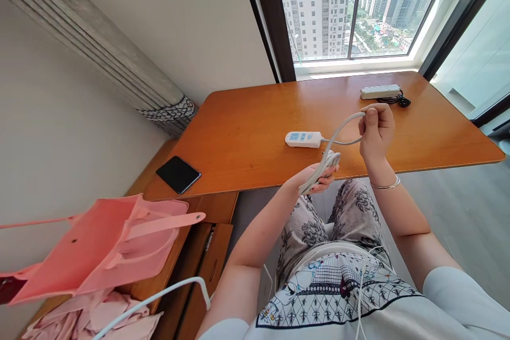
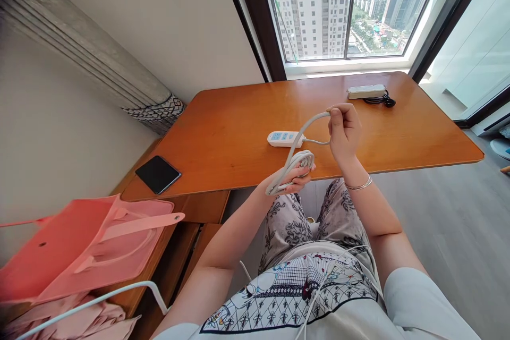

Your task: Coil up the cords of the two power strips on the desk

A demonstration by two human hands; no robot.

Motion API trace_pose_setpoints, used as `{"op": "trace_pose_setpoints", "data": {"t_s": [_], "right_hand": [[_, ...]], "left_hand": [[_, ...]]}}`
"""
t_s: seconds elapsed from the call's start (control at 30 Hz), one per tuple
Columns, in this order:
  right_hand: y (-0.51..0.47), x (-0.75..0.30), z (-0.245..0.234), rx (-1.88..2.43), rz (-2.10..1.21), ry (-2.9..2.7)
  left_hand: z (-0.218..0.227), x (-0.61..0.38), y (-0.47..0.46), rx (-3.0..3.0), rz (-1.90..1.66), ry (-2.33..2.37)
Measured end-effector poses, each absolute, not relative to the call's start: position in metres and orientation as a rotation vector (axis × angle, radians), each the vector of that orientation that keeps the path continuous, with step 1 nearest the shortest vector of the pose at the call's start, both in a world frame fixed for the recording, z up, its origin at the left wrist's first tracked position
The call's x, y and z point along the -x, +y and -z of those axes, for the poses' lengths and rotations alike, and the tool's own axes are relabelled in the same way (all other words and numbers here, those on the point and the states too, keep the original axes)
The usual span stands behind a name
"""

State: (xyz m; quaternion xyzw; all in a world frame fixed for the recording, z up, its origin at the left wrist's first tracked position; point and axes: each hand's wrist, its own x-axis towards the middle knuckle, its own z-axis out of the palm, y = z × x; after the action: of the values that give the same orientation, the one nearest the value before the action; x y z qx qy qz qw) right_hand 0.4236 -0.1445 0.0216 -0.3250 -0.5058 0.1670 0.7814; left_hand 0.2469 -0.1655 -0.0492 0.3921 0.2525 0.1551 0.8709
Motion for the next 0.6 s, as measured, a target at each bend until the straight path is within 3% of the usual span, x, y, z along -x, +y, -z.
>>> {"op": "trace_pose_setpoints", "data": {"t_s": [0.6], "right_hand": [[-0.168,-0.405,0.013,0.825,-0.411,-1.568]], "left_hand": [[-0.010,-0.247,-0.171,-1.067,-0.755,0.347]]}}
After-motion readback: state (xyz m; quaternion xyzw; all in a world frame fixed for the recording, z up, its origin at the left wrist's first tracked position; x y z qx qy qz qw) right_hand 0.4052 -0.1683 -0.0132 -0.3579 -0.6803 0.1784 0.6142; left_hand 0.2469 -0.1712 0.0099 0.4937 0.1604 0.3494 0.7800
